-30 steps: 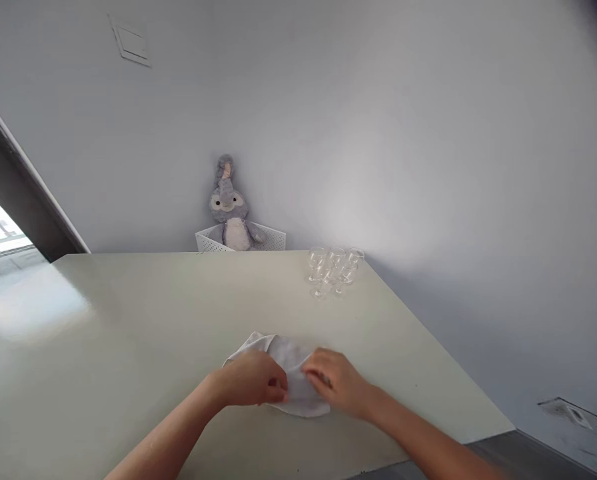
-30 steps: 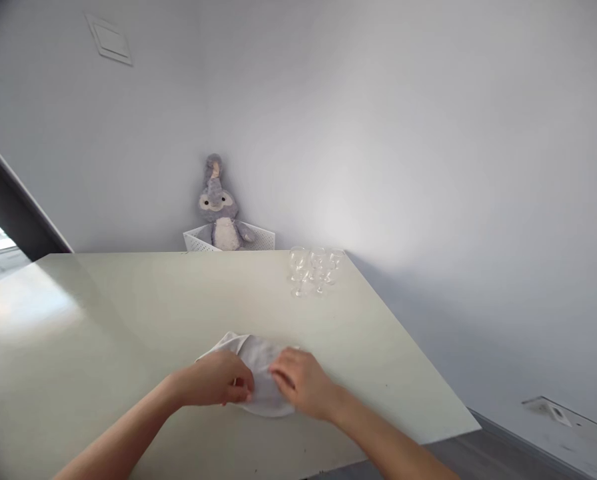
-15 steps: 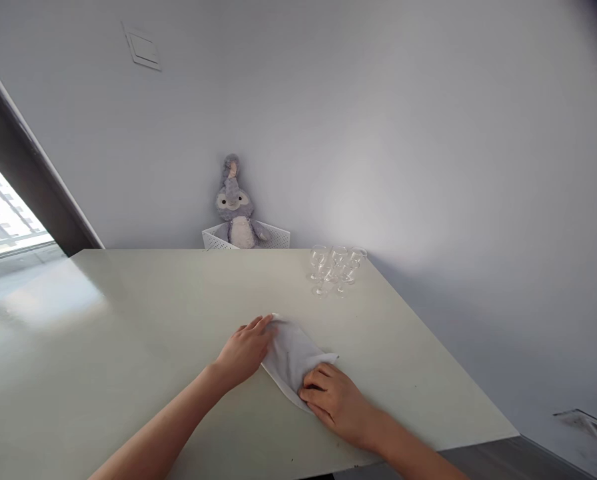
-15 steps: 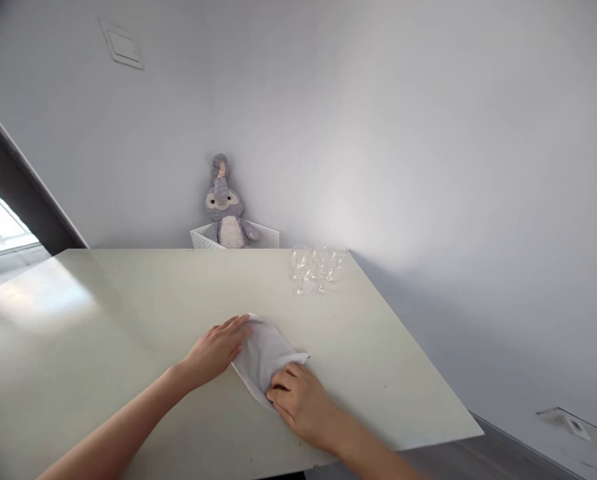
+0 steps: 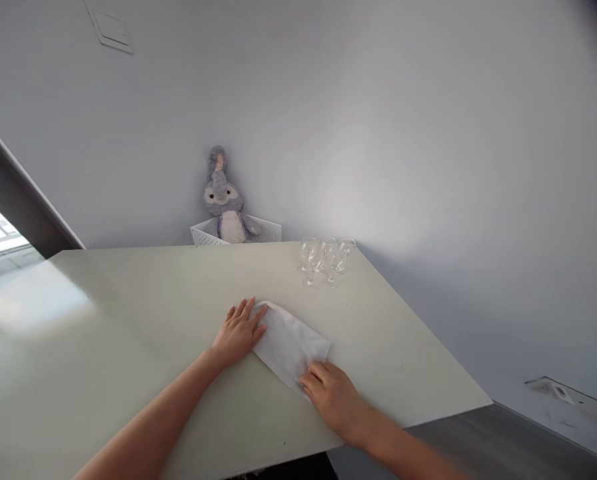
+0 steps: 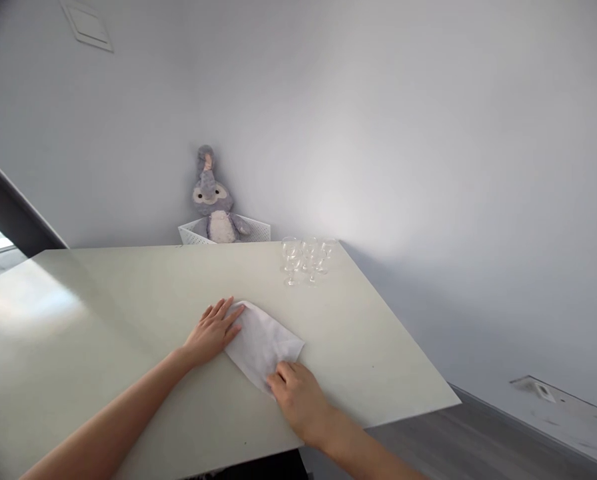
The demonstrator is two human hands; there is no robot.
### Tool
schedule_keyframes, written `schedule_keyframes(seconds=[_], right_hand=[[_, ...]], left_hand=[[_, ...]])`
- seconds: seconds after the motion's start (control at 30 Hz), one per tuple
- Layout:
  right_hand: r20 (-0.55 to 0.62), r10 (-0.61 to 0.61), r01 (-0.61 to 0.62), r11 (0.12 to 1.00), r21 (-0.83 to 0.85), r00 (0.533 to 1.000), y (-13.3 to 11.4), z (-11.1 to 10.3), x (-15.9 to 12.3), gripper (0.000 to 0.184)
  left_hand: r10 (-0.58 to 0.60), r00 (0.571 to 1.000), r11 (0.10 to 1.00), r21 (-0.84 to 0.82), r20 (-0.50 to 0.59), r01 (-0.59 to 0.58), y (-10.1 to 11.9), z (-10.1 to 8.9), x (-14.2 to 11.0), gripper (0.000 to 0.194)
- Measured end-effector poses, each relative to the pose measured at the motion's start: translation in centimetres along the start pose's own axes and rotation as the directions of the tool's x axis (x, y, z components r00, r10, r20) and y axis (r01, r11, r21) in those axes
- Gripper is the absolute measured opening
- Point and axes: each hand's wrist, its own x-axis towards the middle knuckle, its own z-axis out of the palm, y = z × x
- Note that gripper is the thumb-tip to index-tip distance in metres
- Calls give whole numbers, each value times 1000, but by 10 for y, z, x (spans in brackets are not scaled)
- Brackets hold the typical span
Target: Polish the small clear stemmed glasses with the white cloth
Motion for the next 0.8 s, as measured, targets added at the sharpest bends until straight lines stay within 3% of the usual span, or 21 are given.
schedule_keyframes(seconds=[0.1,0.17,0.3,0.4,0.5,0.6,0.73,0.8], right_hand=[[-91,-14,7,997,-73,996,-2,-7,-3,19],[-87,-30,21,995,-97,996,-5,-13,-5,19],[130,-104,97,994,59,986,-16,-26,-8,14],[224,-39,-45,932,359,974,-14,-35,0,7],[159,230,-280,781,558,960,14,-36,23,13],[-1,560,-403,598,693,829,61,-26,59,25],[120,765,-463,249,851,633,111,-7,111,56],[176,795,-450,132,883,580,121,1,131,59]], left_hand=[[-7,1000,1000,-8,-28,7,-1,1,-1,50],[-10,999,1000,-6,-31,10,1,0,-2,51],[15,996,999,29,-84,-13,10,-12,-5,49],[165,973,986,47,-160,-159,26,-25,-6,42],[368,927,929,-8,-70,-369,41,-29,-10,49],[473,874,879,-124,109,-460,50,-24,-19,57],[457,869,882,-224,191,-414,57,-23,-34,61],[447,872,884,-244,197,-398,57,-29,-41,62]])
